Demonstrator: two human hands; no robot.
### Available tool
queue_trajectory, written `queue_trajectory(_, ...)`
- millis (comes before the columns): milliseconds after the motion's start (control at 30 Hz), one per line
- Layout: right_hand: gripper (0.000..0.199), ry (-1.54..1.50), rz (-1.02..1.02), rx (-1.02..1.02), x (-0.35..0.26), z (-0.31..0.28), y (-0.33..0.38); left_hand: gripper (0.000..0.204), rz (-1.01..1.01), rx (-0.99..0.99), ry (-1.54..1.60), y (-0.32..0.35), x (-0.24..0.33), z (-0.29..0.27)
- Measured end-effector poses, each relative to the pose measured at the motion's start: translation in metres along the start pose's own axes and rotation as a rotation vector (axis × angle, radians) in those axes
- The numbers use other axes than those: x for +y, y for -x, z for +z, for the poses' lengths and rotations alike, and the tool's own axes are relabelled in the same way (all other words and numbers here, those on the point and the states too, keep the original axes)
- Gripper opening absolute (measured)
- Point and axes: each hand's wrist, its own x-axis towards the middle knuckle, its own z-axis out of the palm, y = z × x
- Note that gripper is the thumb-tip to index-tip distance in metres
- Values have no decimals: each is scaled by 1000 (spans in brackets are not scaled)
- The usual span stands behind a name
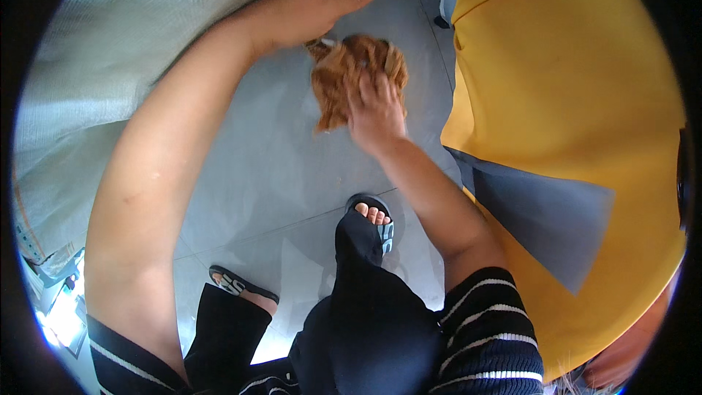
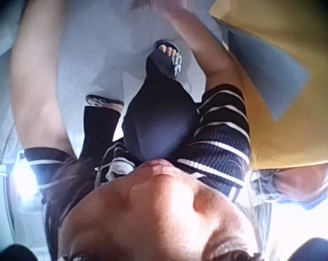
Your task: The person kneels on the floor and uses a brown cloth to wipe the tiled surface. They move around the room, cleaning under furniture and along the edges of a rug.
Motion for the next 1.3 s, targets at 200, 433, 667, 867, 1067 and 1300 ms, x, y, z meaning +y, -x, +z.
queue_trajectory(200,59,-81,289,123,72,-11,-119,53,-96,-56,-1,-6,7,-3)
queue_trajectory(433,60,-554,710,244,134,-28,-202,51,-55,-55,-115,-4,8,-5)
queue_trajectory(667,59,-412,209,228,67,2,-198,48,-14,-64,-2,-8,3,0)
queue_trajectory(867,62,-136,10,197,26,-9,-114,47,-91,-51,48,-5,16,-5)
queue_trajectory(1067,50,-308,-151,94,-23,1,133,49,-81,-3,18,-7,19,-3)
queue_trajectory(1300,42,-519,-3,655,25,-50,-6,56,-58,78,37,7,11,-2)
